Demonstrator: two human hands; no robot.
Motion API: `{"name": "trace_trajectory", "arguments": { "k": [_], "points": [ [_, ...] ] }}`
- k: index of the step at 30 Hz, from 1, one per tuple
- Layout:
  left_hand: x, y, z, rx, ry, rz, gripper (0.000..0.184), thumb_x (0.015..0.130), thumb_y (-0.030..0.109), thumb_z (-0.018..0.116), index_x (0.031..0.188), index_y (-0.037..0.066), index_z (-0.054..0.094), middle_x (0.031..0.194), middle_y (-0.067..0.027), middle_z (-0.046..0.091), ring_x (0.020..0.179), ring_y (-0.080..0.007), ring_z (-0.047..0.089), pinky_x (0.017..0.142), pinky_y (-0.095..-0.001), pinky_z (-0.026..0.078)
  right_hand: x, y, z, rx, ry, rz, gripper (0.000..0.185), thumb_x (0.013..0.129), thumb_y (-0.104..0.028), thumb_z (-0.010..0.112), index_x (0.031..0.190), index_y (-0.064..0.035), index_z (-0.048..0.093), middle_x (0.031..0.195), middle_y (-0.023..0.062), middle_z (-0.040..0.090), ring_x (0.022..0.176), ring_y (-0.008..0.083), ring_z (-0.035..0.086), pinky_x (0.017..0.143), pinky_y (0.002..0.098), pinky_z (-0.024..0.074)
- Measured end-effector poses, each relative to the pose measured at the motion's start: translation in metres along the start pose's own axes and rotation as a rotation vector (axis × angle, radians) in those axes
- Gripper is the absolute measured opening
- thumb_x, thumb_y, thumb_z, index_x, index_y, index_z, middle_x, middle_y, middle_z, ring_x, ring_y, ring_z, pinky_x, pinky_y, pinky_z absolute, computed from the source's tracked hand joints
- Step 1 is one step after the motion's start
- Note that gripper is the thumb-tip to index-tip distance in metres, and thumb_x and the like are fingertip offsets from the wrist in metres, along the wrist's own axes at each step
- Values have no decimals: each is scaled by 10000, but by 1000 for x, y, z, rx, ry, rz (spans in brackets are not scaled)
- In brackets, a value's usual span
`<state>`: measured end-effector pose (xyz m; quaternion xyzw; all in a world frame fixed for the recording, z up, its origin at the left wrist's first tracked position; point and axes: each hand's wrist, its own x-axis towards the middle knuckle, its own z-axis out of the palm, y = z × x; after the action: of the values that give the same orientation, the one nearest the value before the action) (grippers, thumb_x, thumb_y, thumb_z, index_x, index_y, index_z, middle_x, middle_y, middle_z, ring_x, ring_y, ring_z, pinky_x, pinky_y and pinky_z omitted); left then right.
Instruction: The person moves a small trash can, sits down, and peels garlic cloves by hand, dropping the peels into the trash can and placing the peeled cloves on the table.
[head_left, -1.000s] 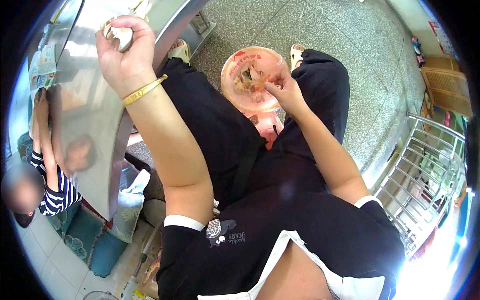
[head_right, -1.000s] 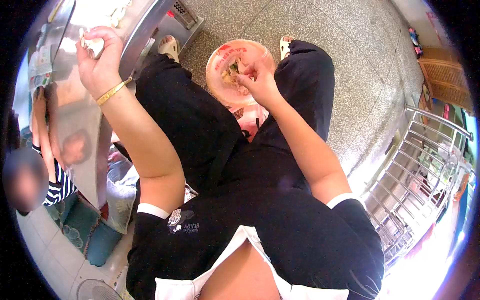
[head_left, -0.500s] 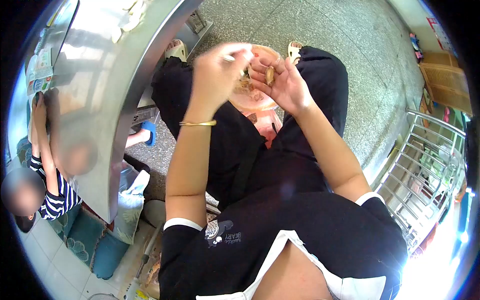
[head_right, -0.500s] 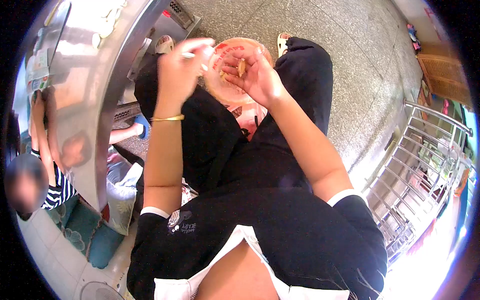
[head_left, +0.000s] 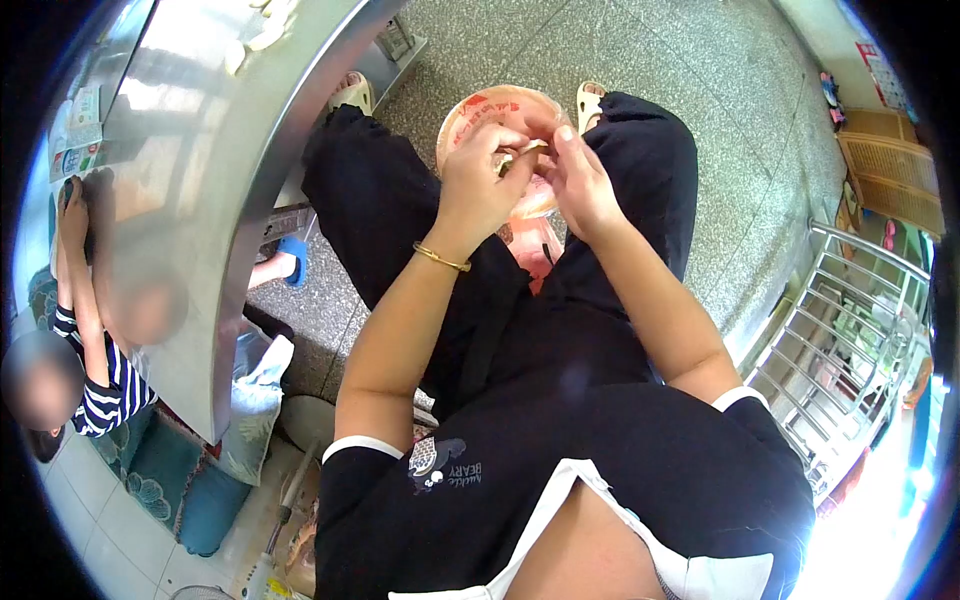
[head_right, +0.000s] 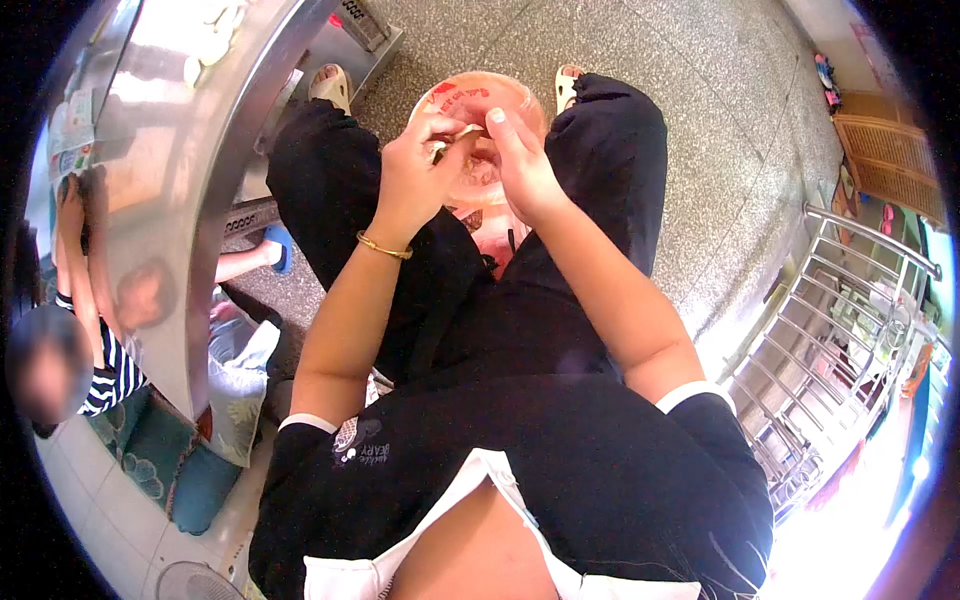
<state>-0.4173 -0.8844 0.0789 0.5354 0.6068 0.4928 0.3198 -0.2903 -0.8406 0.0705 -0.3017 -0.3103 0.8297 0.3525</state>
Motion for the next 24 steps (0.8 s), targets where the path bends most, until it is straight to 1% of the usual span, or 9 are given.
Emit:
{"name": "trace_trajectory", "arguments": {
  "k": [2,3,5,8,10,14,16,21,24],
  "points": [
    [-2,-7,-1,21,109,49,149,741,20,651,872,12,582,836,-95,643,750,-130,625,669,-257,491,1,-4,-3,-371,243,-7,287,891,-232,501,1079,-16,527,925,50,590,803,94,541,710,224,433],
    [-2,-9,-1,21,109,49,149,741,20,651,872,12,582,836,-95,643,750,-130,625,669,-257,491,0,-6,2,-311,307,-50,158,847,-150,574,924,-13,591,745,1,588,628,49,507,568,190,410],
    [-2,-12,-4,145,175,218,177,726,-15,643,882,23,569,857,-107,642,757,-160,634,684,-255,496,-1,-13,1,-340,251,-12,156,846,-156,576,909,-15,599,741,4,591,628,52,511,567,192,410],
    [0,-11,-6,262,204,335,190,704,-19,645,871,33,571,881,-110,642,761,-212,638,684,-270,504,-4,-21,2,-363,190,70,148,834,-161,592,876,-21,616,710,4,594,600,56,506,554,188,403],
    [0,-6,-7,301,198,386,189,689,-19,648,856,38,579,889,-107,641,761,-229,634,679,-278,507,-3,-25,-2,-206,100,211,134,828,-151,595,873,-26,616,707,10,601,572,58,499,532,176,399],
    [-5,-1,-8,404,149,464,176,657,-20,648,813,46,597,908,-84,641,765,-238,627,669,-296,511,-4,-31,-5,-139,120,325,95,816,-134,593,816,-40,607,670,10,586,535,53,481,488,169,385],
    [-5,1,-10,426,111,503,174,657,-21,646,810,47,602,907,-84,640,766,-238,626,667,-296,511,-2,-29,-15,137,39,475,80,799,-120,589,757,-52,586,632,5,563,499,49,458,431,168,355],
    [-6,-1,-6,459,39,543,199,647,-18,647,830,53,610,901,-81,637,766,-245,623,678,-293,514,-2,-23,-20,87,72,411,87,777,-106,575,705,-61,557,597,2,528,460,53,423,389,173,305],
    [-4,-10,1,324,87,487,207,667,-6,648,860,59,611,917,-75,638,776,-243,627,701,-292,516,0,-20,-22,24,53,339,92,768,-98,569,687,-62,545,587,7,515,450,55,414,386,171,298]
  ]
}}
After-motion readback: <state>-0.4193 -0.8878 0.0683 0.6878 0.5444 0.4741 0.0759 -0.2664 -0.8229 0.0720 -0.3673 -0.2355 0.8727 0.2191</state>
